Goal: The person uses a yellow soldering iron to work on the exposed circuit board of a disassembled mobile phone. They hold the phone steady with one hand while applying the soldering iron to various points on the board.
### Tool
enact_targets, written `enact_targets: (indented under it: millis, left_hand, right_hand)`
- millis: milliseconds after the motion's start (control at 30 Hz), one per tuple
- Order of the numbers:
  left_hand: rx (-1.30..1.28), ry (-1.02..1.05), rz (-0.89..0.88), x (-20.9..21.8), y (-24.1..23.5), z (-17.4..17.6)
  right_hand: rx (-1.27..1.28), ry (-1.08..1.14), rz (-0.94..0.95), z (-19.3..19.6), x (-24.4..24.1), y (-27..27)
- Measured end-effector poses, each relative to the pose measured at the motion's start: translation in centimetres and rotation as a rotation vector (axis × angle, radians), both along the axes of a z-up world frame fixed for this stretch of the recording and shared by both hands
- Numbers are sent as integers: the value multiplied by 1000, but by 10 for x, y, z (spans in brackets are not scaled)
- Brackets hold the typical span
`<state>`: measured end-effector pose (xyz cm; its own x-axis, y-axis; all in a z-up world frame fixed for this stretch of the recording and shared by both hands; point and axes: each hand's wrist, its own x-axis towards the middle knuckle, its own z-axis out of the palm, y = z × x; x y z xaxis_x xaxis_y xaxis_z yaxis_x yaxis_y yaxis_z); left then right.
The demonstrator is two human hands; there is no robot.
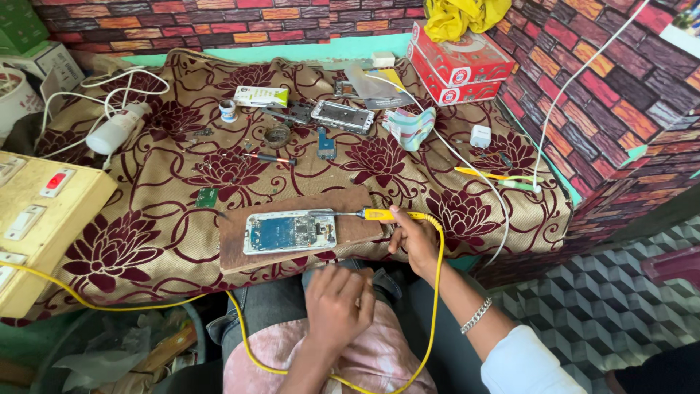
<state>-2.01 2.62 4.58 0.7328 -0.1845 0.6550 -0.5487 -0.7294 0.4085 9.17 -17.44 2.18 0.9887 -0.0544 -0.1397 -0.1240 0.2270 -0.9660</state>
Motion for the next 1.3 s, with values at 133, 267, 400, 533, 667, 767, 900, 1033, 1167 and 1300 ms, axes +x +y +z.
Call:
enact_targets:
  millis: [133,267,400,533,667,767,900,1033,1167,1300]
  left_hand:
    - [163,38,256,14,37,40]
    - [327,313,458,42,95,71]
    - [250,458,370,59,124,73]
    - [335,479,338,58,142,61]
    - [160,365,292,40,146,44]
    - [89,324,309,30,146,32]
    - [73,225,294,24,144,15]
    - [144,119,300,18,143,2]
    - [170,75,325,16,140,-2]
    - [167,58,333,14,138,-2]
  right_hand:
    - [-1,-43,-10,0,4,-1]
    - [0,-40,37,-5,6,-5]
    - [20,-53,50,-4,8,-8]
    - [78,-62,71,-1,7,-9]
    - [54,-94,71,6,5,-7]
    - [41,-140,90,13,4,-4]
    - [-97,-222,158,25,9,-12]
    - [-230,-330,253,39,15,-24]
    - [-366,-409,249,55,9,-32]
    - [-472,-465,189,78,-15,-23]
